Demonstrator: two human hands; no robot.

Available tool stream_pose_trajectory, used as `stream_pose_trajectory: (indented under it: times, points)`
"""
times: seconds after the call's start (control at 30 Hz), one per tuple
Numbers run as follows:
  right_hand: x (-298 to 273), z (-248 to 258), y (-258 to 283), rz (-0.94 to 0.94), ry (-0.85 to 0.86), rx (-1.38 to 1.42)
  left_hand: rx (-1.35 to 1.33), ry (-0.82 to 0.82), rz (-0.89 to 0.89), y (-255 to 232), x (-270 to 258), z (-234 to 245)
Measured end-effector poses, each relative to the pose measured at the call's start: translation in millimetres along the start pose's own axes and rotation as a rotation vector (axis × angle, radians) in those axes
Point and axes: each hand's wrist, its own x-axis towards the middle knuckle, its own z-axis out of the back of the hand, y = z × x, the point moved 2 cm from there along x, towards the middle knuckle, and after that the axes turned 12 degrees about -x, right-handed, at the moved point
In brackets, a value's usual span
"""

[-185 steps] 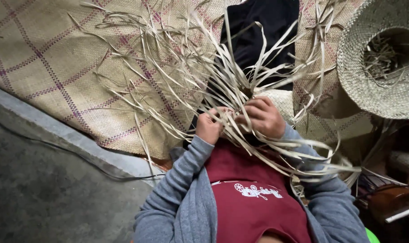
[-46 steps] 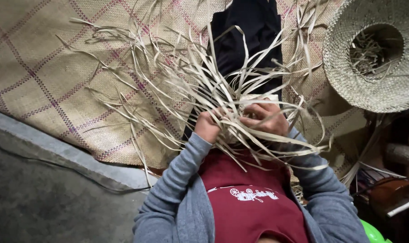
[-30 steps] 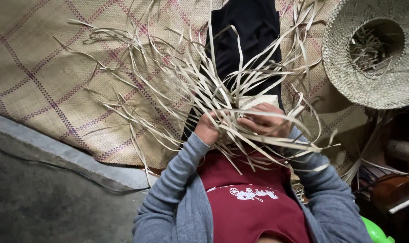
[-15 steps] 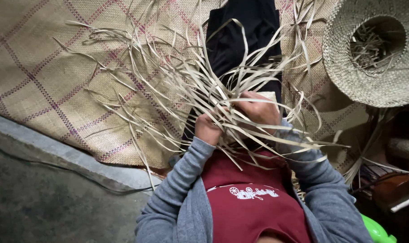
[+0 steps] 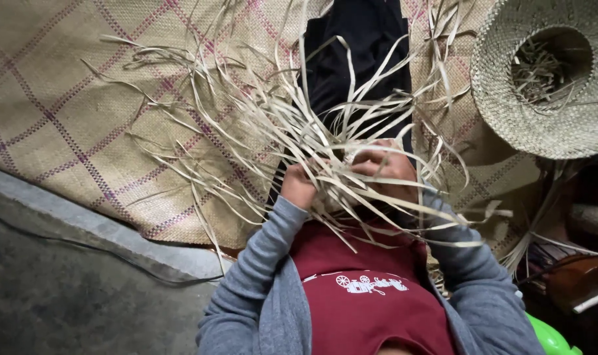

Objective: Weaving the brim of a hat using dried plant fibers while sitting on a mat.

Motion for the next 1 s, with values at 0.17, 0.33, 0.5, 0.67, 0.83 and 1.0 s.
stream_pose_trajectory:
  times: [0.17, 0.33, 0.5, 0.67, 0.83, 1.0]
  points:
    - [-36.4, -20.7, -17.4, 0.064, 0.11, -0.332, -0.009, 0.018, 0.082, 21.8, 5.0, 3.0]
    - [-33.7, -17.7, -17.6, 0.041, 0.168, -0.342, -0.015, 0.02, 0.131, 41.9, 1.3, 0.7]
    - [-13.9, -15.9, -10.6, 0.047, -0.058, -0.251, 0.071, 0.035, 0.133, 24.7, -5.7, -2.4]
    - [6.9, -42.1, -20.3, 0.057, -0.221, -0.687, -0.268, -0.05, 0.226, 48.6, -2.2, 1.1]
    - [28.7, -10.2, 8.6, 0.032, -0.153, -0.895, -0.592, -0.132, 0.295, 73.0, 6.3, -4.1]
    - [19.4, 0.5, 22.9, 0.127, -0.115, -1.036, -0.92, -0.2, 0.37, 97.8, 13.7, -5.7]
